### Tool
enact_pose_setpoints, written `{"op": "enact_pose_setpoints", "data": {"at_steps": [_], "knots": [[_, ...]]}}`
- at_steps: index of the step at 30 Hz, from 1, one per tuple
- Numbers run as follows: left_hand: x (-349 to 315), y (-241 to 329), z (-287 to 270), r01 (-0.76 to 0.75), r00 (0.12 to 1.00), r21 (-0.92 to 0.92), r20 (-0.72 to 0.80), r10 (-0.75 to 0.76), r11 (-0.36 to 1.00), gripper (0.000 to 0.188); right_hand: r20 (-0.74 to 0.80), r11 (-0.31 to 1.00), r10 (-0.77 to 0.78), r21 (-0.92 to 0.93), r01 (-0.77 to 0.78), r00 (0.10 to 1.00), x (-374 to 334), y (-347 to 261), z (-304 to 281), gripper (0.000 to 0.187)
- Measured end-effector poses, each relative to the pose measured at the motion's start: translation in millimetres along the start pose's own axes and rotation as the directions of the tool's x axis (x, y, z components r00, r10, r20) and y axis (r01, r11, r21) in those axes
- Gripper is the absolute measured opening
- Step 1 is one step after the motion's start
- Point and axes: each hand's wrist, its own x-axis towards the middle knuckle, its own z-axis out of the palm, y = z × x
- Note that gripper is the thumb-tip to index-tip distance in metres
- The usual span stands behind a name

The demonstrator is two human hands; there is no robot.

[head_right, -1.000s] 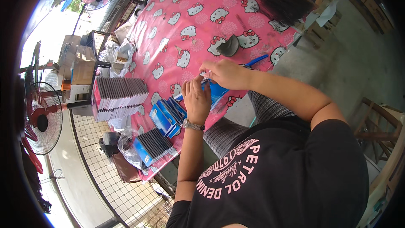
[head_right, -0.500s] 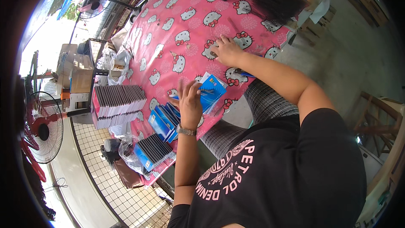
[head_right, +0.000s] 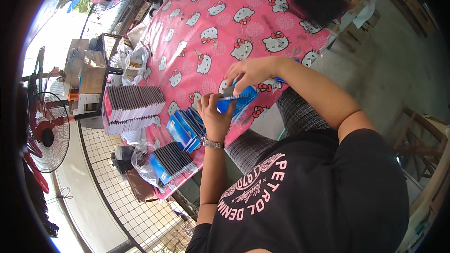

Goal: The person binds blue notepads by hand, inserting a black spiral binding through the pre-punched holes of each notepad and stacking them on a table.

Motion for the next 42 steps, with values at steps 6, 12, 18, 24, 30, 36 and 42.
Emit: {"op": "enact_pose_setpoints", "data": {"at_steps": [6, 12, 18, 24, 30, 36, 42], "knots": [[-2.0, -21.2, -2.7, 0.039, 0.999, -0.093, -0.016, -0.041, 0.995, 0.032, -0.050, 0.968, 0.074, -0.235, -0.083, 0.996, 8.6, -11.5, -2.4, 0.045], [-0.9, -27.4, -10.1, 0.070, 0.997, -0.120, -0.006, -0.072, 0.990, 0.030, 0.066, 0.995, 0.000, 0.096, -0.006, 0.998, 24.1, -4.4, -11.3, 0.044], [4.3, -32.2, -13.9, 0.108, 0.993, -0.178, 0.062, -0.098, 0.978, 0.029, 0.003, 0.962, 0.163, -0.221, -0.158, 0.987, 43.9, 0.5, -15.7, 0.047], [7.8, -31.9, -15.2, 0.136, 0.989, -0.292, 0.100, -0.112, 0.947, 0.030, 0.100, 0.995, 0.067, 0.061, -0.073, 0.993, 49.1, 1.5, -15.0, 0.047], [7.4, -32.9, -16.5, 0.167, 0.985, -0.323, 0.106, -0.139, 0.931, 0.029, 0.119, 0.986, 0.161, -0.060, -0.155, 0.980, 57.2, -1.8, -11.5, 0.043], [9.9, -36.0, -12.9, 0.317, 0.948, -0.452, 0.127, -0.292, 0.834, 0.023, -0.509, 0.371, -0.440, -0.853, -0.366, 0.740, 31.2, 65.5, -45.0, 0.057], [-13.0, -38.5, -2.1, 0.392, 0.883, -0.665, 0.079, -0.462, 0.636, 0.013, -0.511, 0.261, -0.217, -0.852, -0.455, 0.832, -84.5, 81.1, 20.0, 0.062]]}}
